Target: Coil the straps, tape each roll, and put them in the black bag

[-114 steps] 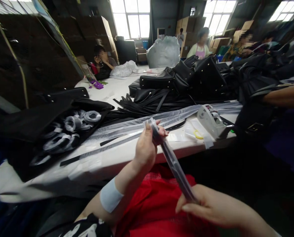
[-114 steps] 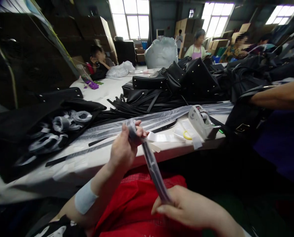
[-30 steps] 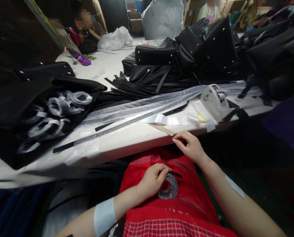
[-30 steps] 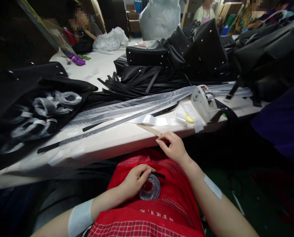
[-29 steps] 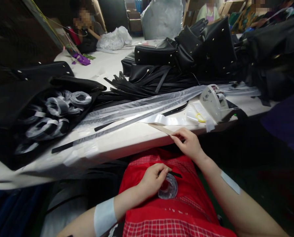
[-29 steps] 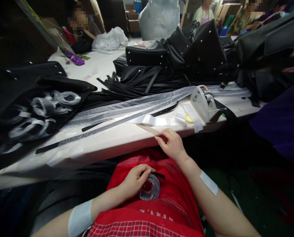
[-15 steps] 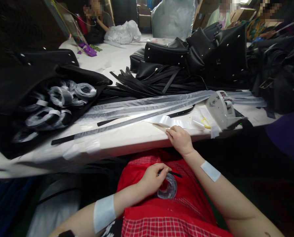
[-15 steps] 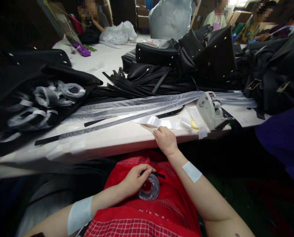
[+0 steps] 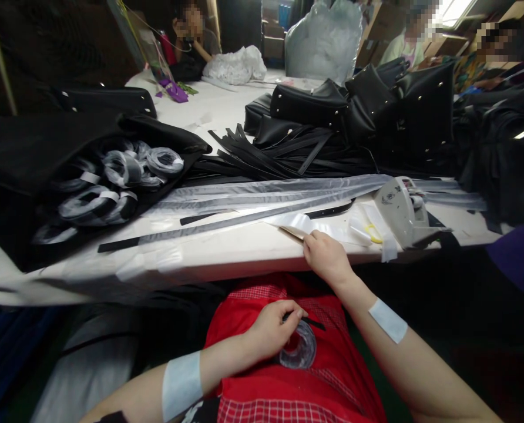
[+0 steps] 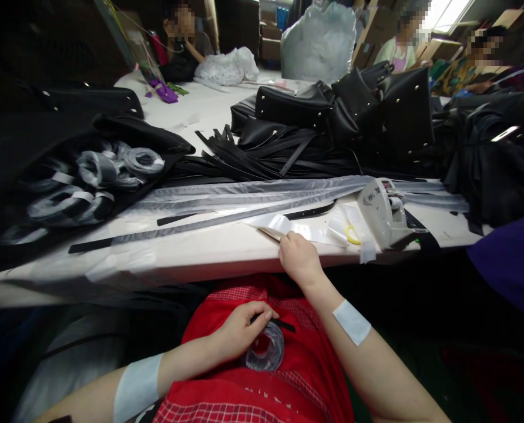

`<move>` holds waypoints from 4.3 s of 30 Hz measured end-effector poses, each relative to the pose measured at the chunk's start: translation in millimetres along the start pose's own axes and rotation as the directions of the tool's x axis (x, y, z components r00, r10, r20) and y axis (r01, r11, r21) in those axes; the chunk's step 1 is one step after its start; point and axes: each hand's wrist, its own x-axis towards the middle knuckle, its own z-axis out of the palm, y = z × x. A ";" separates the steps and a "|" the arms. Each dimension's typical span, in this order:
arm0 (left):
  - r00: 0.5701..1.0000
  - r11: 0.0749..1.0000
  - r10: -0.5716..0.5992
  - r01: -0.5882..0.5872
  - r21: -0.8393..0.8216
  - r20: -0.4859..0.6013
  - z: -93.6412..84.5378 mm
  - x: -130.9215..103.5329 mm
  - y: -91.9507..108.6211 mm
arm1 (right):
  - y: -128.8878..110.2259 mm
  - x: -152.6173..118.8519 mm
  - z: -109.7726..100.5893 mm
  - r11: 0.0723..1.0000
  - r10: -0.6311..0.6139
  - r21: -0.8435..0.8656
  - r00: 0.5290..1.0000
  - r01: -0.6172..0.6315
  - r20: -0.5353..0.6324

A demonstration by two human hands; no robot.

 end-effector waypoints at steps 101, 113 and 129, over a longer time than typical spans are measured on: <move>0.985 0.979 -0.165 0.169 -0.113 0.043 -4.7 -28.1 10.9 | -43.5 -141.1 44.6 -0.373 -0.158 0.760 0.843 -0.533 0.514; 0.979 0.995 -0.080 0.068 0.069 0.187 -7.5 -26.4 17.1 | -27.7 -122.1 36.1 -0.105 -0.283 0.778 0.768 -0.620 0.574; 0.968 0.975 -0.144 0.103 0.196 0.206 -4.9 -30.3 19.6 | -26.0 -106.9 22.6 0.140 -0.405 0.809 0.713 -0.571 0.573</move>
